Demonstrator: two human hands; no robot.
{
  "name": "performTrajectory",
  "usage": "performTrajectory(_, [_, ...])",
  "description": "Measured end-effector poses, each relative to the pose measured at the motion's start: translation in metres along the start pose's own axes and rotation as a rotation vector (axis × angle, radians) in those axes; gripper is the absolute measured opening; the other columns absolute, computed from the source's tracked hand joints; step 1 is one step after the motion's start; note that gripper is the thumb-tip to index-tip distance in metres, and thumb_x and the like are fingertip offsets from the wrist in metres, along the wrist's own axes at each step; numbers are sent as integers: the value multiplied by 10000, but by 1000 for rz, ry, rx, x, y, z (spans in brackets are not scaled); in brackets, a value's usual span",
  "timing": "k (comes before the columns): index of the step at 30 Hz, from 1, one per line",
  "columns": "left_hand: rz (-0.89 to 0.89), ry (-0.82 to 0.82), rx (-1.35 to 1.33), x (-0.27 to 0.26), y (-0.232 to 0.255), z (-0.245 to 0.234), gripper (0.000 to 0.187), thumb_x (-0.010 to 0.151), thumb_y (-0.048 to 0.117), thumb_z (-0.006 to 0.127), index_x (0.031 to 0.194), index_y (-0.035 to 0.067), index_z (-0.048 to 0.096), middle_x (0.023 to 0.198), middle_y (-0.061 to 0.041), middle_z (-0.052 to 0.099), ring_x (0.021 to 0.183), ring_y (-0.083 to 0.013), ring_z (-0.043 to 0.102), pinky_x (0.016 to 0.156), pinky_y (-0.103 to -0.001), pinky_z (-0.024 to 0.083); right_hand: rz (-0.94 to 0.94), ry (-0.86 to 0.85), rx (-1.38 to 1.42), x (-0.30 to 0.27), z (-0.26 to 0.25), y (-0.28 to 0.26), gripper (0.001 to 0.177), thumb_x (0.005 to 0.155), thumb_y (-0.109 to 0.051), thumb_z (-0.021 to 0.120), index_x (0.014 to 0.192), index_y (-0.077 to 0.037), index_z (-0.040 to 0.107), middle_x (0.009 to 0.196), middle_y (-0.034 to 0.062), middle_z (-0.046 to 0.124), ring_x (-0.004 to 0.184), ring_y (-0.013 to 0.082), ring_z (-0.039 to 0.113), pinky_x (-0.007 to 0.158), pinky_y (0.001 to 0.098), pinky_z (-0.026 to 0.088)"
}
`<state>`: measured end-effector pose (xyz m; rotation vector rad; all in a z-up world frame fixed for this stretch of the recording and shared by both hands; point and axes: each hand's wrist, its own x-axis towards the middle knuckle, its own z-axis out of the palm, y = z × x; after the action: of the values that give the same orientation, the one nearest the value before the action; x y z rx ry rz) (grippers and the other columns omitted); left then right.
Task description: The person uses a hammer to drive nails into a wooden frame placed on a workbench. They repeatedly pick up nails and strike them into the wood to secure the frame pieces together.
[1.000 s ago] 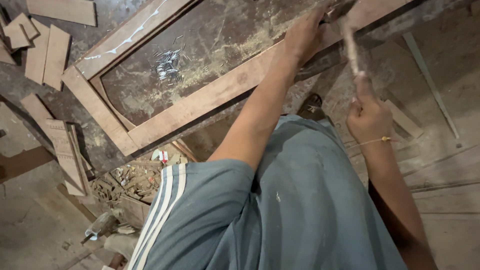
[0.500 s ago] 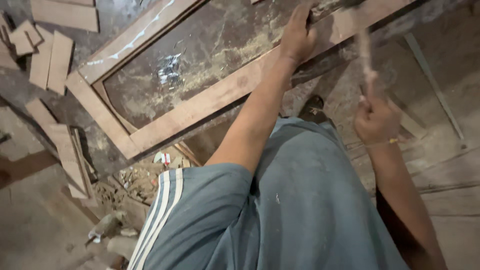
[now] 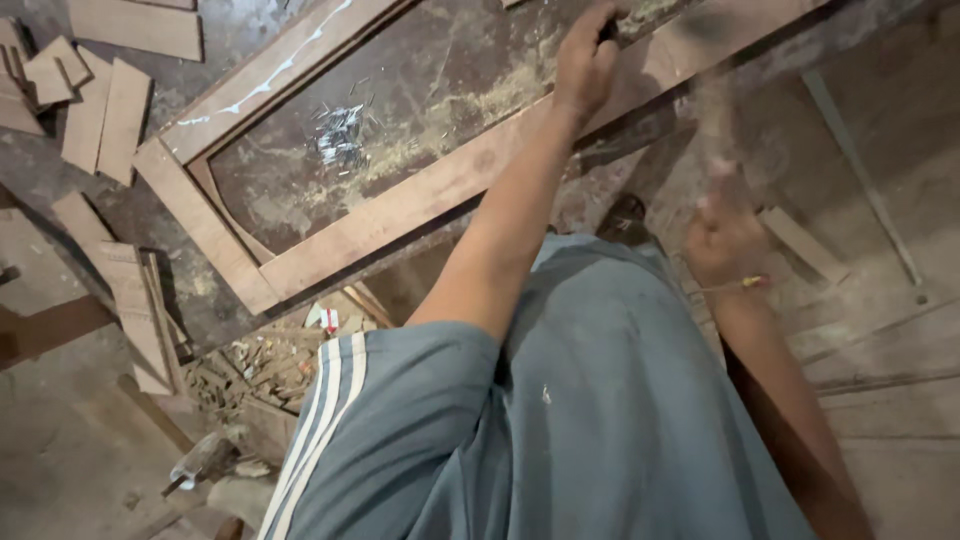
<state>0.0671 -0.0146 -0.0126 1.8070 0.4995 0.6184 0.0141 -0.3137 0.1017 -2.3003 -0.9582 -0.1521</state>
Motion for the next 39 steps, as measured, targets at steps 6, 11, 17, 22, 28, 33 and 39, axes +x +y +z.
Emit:
performTrajectory(6, [-196, 132, -170, 18, -15, -9, 454, 851, -47, 550, 1293, 20, 628, 1056, -142, 678, 926, -246, 628, 808, -386, 516, 84, -79, 10, -5, -3, 5, 649, 1041, -48, 640, 1650, -140, 436, 1055, 284, 679, 882, 454, 661, 759, 491, 548])
performTrajectory(11, [-451, 198, -709, 2, -26, -27, 448, 908, -138, 505, 1328, 16, 525, 1146, -112, 663, 971, -220, 694, 874, -366, 571, 19, -20, 60, -25, 25, 16, 589, 1020, -71, 594, 1577, -210, 462, 1187, 265, 710, 953, 433, 673, 807, 468, 558])
performTrajectory(17, [-889, 118, -857, -83, 9, -71, 315, 1072, 78, 497, 1361, -36, 547, 1215, -150, 639, 1039, -265, 665, 857, -374, 571, 400, -324, -20, -35, 33, 10, 630, 994, -102, 615, 1614, -134, 510, 880, 275, 662, 754, 449, 626, 683, 523, 517])
performTrajectory(22, [-996, 126, -865, -128, 39, -86, 287, 1021, 22, 502, 1301, -17, 553, 1205, -141, 674, 1041, -253, 707, 871, -343, 605, 238, -196, -21, -35, 19, 0, 604, 1001, -102, 653, 1593, -129, 541, 957, 252, 687, 791, 428, 645, 695, 498, 524])
performTrajectory(28, [-935, -59, -446, -140, 46, -103, 306, 1159, 182, 431, 1203, -67, 603, 954, -150, 612, 744, -201, 558, 616, -332, 483, 123, -105, 47, -30, 0, 8, 394, 1043, -48, 664, 1426, -97, 586, 1120, 260, 700, 774, 421, 622, 712, 492, 504])
performTrajectory(33, [-869, -150, -536, -126, 60, -105, 194, 1026, 70, 493, 1176, 26, 609, 978, -81, 719, 782, -145, 676, 690, -296, 574, 236, -226, 6, -23, 20, 22, 636, 970, -83, 685, 1595, -125, 573, 823, 213, 633, 730, 416, 609, 683, 500, 481])
performTrajectory(39, [-737, -98, -252, -117, 76, -105, 169, 1030, 139, 650, 1077, -22, 677, 817, -41, 697, 634, -108, 622, 572, -281, 504, 282, -232, 94, -26, 24, 22, 663, 958, -89, 674, 1606, -159, 552, 818, 216, 627, 723, 414, 621, 693, 497, 490])
